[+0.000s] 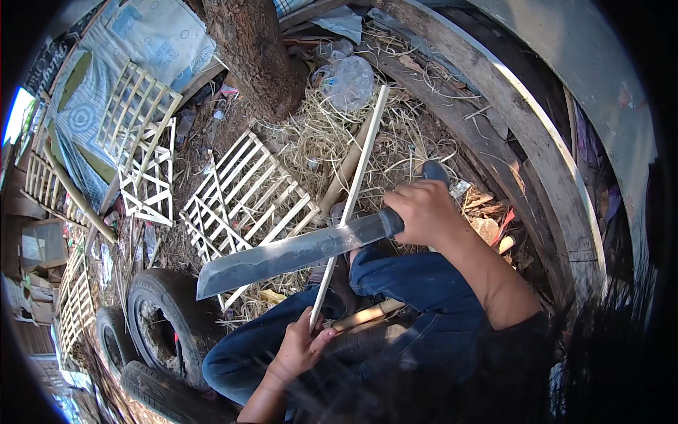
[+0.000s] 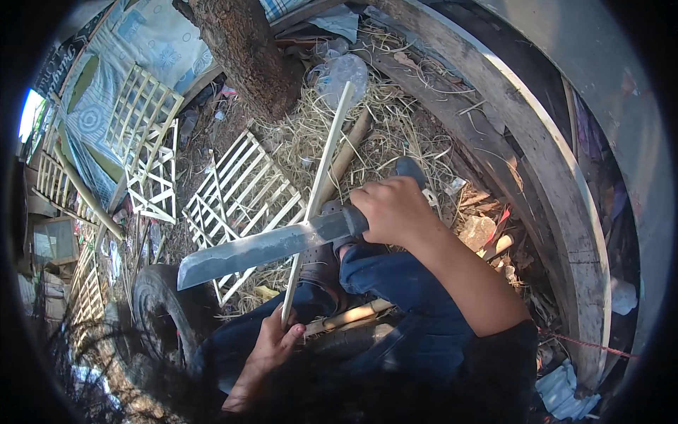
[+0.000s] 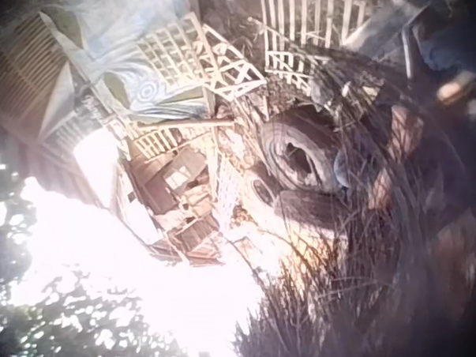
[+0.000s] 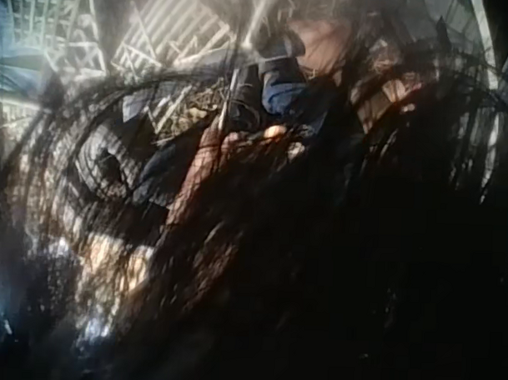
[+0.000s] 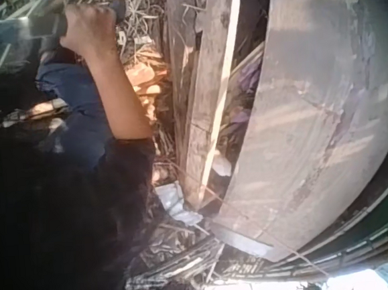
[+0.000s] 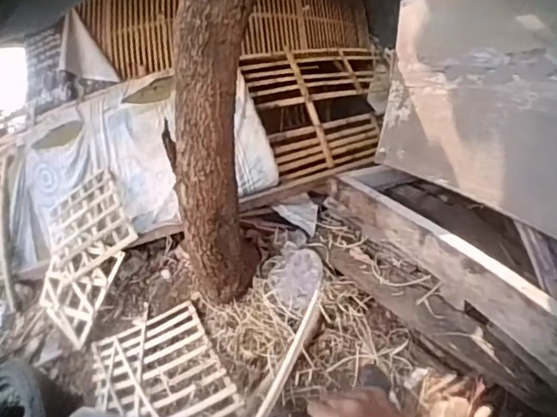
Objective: The person constructs a bamboo lattice by hand, using a hammer to secure joints with small nails and later using a large knife to trim a long bamboo strip.
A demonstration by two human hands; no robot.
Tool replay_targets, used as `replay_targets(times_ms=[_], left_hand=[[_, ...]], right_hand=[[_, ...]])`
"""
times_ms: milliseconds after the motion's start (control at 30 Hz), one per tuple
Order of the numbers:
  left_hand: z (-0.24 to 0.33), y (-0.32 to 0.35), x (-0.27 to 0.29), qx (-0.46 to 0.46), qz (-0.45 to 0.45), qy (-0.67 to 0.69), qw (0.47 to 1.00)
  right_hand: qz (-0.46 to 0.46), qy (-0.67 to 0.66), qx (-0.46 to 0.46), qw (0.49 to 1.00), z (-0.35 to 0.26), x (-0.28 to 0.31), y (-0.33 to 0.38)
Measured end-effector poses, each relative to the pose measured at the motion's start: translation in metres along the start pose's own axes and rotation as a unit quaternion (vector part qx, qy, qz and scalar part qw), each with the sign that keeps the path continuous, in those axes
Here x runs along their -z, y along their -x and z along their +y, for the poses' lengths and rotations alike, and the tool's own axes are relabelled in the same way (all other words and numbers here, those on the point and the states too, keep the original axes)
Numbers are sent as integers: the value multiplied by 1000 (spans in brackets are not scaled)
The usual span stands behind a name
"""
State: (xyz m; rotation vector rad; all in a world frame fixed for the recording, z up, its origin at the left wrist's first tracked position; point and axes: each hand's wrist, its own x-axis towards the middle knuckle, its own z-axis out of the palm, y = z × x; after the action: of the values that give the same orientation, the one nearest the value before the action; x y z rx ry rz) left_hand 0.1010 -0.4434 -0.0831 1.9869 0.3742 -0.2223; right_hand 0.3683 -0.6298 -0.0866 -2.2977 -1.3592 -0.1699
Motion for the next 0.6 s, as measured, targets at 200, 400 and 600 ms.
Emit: replay_targets(times_ms=[200, 400, 600], left_hand=[[5, -8, 5, -8, 0, -14, 1000], [-8, 12, 13, 56, -50, 32, 997], [-47, 72, 27, 152, -34, 226, 962]], right_hand=[[-12, 47, -17, 999, 22, 5, -4], [-3, 59, -71, 996, 48, -5, -8], [146, 81, -504, 848, 131, 56, 35]])
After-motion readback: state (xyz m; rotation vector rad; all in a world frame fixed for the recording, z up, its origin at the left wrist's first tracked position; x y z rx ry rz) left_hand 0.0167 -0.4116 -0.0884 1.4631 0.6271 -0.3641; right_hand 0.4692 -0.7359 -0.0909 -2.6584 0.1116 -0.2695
